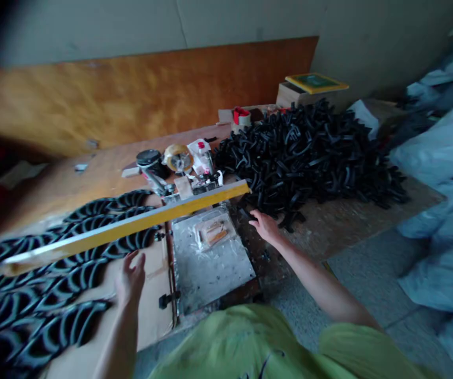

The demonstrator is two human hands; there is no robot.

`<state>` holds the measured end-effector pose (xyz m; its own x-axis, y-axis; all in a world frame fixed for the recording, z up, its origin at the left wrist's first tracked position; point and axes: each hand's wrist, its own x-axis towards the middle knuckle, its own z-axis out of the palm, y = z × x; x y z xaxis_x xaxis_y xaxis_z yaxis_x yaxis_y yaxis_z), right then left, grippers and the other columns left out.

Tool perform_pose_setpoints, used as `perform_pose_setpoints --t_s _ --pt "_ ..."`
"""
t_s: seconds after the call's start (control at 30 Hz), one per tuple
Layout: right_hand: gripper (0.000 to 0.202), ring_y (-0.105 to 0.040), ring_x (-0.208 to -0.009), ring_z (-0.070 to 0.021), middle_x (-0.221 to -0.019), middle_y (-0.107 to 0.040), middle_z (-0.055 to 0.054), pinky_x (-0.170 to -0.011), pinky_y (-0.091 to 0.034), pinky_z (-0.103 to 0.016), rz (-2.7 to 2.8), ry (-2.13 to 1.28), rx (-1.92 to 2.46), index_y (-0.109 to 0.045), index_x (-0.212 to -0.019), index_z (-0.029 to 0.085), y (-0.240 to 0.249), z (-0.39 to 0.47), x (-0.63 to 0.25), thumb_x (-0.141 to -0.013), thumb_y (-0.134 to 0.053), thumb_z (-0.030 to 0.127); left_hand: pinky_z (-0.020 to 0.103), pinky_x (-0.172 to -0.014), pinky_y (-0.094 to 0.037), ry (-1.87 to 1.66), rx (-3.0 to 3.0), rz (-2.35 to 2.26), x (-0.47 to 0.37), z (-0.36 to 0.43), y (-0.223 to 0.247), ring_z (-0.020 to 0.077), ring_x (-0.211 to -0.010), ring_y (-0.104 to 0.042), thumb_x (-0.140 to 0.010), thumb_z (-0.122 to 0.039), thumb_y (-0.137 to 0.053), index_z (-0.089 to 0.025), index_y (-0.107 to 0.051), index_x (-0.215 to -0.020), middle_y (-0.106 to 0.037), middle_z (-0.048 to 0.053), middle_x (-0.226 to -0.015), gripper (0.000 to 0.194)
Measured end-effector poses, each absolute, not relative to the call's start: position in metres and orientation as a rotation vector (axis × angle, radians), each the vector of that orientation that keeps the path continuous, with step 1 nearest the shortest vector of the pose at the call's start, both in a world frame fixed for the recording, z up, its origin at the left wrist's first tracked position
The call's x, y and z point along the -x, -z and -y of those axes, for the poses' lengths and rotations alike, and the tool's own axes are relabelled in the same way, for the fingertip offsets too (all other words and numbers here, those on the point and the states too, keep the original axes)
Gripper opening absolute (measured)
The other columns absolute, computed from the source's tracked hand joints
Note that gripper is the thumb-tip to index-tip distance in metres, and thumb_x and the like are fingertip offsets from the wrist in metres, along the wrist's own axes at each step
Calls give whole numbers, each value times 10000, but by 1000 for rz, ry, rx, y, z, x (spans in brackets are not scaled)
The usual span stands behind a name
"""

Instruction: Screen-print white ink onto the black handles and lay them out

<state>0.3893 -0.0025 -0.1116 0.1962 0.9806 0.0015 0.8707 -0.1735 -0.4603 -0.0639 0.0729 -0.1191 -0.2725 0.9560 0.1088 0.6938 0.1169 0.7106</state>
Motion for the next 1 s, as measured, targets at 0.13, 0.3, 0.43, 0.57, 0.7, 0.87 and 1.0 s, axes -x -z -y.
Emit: perform_pose_setpoints --t_s 0.13,0.3,0.43,0.57,0.7,0.87,1.0 --pt "304 -572 -1116 -184 -1203 -641 -58 -974 -420 -286 2041 -392 1766 -637 -1199 215 96 -26 -334 -928 -501 194 392 -946 -495 -1088 -1431 -1929 39 -52 101 263 -1167 -582 -835 -521 -520 -221 -628 -1113 -606 103 -1295 423" --pt "430 -560 -1087 -191 -1222 -612 -63 -918 -438 -284 2321 -409 1708 -596 -1297 270 94 -35 -290 -935 -402 141 332 -908 -517 -1236 -1404 -1828 29 -39 86 243 -1183 -576 -847 -497 -539 -210 -636 -1102 -644 100 -1230 396" --pt "476 -535 -1115 -239 -1251 -608 -77 -946 -421 -336 2375 -387 1766 -559 -1349 277 93 -33 -284 -929 -384 136 320 -875 -524 -1350 -1366 -1777 23 -44 56 223 -1086 -616 -833 -483 -581 -189 -638 -1102 -674 99 -1125 402" --pt "537 -489 -1210 -272 -1458 -458 -65 -999 -383 -391 2347 -406 1780 -525 -1383 291 91 -32 -287 -909 -367 93 265 -723 -541 -1594 -1305 -1516 2 -62 3 148 -805 -636 -839 -518 -571 -172 -637 -1000 -662 41 -882 387" --pt "470 -368 -1353 -282 -1541 -351 -33 -1086 -293 -442 2430 -356 1580 -537 -1363 320 95 -42 -278 -936 -418 165 222 -560 -494 -1643 -1215 -1338 -25 -72 -43 91 -497 -477 -899 -565 -441 -162 -640 -901 -468 -43 -541 449" --pt "417 -357 -1390 -251 -1484 -445 -36 -1137 -232 -448 2512 -438 1471 -545 -1346 284 108 -52 -266 -931 -522 296 201 -505 -442 -1637 -1190 -1358 -38 -65 -57 84 -489 -425 -884 -611 -441 -143 -643 -778 -458 -24 -540 520" --pt "384 -361 -1393 -253 -1437 -501 -35 -1120 -270 -467 2478 -377 1467 -560 -1331 280 119 -49 -269 -955 -486 297 190 -507 -436 -1639 -1204 -1330 -36 -63 -52 84 -509 -436 -859 -641 -466 -141 -646 -741 -469 -17 -556 544"
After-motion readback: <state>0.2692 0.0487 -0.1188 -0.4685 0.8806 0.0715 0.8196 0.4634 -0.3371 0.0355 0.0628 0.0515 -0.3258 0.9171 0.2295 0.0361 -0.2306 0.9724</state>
